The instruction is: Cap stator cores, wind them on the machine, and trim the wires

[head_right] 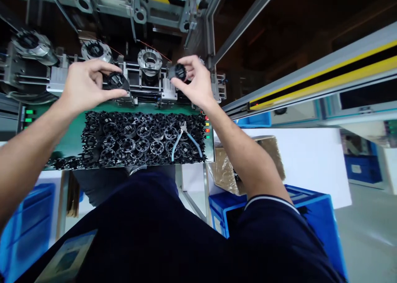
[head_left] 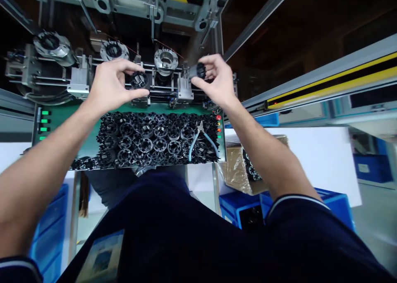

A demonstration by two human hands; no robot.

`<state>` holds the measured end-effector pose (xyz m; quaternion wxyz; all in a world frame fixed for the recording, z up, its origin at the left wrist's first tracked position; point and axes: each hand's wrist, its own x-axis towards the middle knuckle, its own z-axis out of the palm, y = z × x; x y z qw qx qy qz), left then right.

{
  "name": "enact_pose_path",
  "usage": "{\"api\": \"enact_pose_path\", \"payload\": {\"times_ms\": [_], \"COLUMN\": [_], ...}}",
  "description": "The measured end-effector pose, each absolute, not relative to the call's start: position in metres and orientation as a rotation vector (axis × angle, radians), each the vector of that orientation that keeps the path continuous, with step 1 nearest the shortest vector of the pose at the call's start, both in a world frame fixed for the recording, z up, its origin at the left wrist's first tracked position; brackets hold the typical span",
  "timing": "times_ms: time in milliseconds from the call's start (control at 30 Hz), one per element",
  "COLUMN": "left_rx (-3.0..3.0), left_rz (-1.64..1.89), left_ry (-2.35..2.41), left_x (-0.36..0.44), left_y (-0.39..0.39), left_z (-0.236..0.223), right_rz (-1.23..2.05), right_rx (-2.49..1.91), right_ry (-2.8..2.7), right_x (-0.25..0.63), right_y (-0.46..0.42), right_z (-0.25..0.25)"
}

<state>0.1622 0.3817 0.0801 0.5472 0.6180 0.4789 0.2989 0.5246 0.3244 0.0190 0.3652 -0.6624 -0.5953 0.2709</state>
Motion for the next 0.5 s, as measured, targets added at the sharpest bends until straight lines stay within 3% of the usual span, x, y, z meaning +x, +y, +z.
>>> {"api": "enact_pose_path", "payload": {"times_ms": [200,500], "left_rx": [1.239,0.659], "left_rz": [1.228,1.124], "left_ry": [0.903,1.528], "left_x": [0.140,0.075], "left_y": [0.277,0.115], "left_z": [0.056,-0.027], "right_rz": [0.771,0.426], "right_rx": [-1.279,-1.863], "right_ry": [-1.147,-1.585], "right_x": [0.571,0.632], "right_y": [0.347,0.403], "right_z": [0.033,0.039]}}
